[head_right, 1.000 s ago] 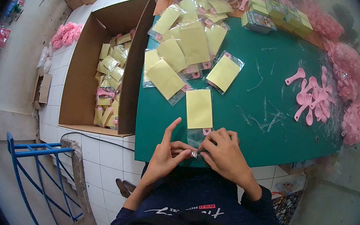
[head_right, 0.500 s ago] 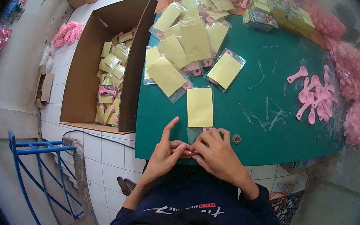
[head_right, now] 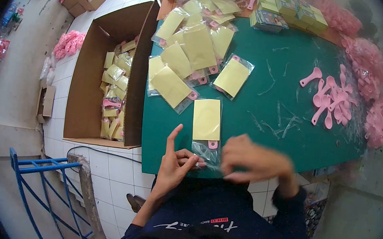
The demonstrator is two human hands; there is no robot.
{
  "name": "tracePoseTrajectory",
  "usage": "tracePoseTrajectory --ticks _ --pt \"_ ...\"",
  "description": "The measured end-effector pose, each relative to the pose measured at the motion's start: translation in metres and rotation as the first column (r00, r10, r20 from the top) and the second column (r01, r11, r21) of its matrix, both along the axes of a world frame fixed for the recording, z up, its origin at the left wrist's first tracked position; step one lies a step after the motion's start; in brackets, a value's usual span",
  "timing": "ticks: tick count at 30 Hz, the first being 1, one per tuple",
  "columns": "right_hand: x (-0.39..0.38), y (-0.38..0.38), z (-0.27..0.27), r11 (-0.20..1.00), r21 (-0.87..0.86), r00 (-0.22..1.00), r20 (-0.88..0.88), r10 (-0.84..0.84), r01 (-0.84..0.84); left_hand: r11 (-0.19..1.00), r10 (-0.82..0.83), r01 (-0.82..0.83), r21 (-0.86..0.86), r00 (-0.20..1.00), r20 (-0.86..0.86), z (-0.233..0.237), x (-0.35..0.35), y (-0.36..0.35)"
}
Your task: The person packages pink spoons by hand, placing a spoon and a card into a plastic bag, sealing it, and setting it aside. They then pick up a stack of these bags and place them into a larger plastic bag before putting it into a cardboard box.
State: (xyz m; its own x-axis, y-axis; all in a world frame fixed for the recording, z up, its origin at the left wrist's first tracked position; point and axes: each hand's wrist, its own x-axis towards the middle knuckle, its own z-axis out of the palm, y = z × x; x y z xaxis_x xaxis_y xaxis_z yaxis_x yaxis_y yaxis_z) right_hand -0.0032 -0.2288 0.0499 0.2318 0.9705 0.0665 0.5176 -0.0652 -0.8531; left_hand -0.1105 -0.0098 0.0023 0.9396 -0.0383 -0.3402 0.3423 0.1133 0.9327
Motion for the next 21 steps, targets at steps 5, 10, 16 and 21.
tracePoseTrajectory --ticks 5,10,16,21 --pt "0.155 -0.190 -0.010 0.502 -0.014 0.473 0.358 -0.805 0.865 0.996 -0.074 0.071 0.058 0.996 0.040 0.002 0.000 0.004" --pt "0.070 -0.116 0.009 0.405 0.015 0.352 0.466 -0.812 0.914 0.995 -0.064 0.067 -0.078 0.997 0.036 -0.003 0.000 0.005" --pt "-0.062 0.033 -0.030 0.732 0.061 0.702 0.241 -0.670 0.678 0.934 -0.063 0.067 -0.350 0.998 0.021 0.000 -0.002 0.014" --pt "-0.068 0.037 -0.053 0.684 0.223 0.666 0.162 -0.729 0.694 0.927 -0.244 0.260 -0.270 0.965 0.093 0.001 -0.002 0.035"
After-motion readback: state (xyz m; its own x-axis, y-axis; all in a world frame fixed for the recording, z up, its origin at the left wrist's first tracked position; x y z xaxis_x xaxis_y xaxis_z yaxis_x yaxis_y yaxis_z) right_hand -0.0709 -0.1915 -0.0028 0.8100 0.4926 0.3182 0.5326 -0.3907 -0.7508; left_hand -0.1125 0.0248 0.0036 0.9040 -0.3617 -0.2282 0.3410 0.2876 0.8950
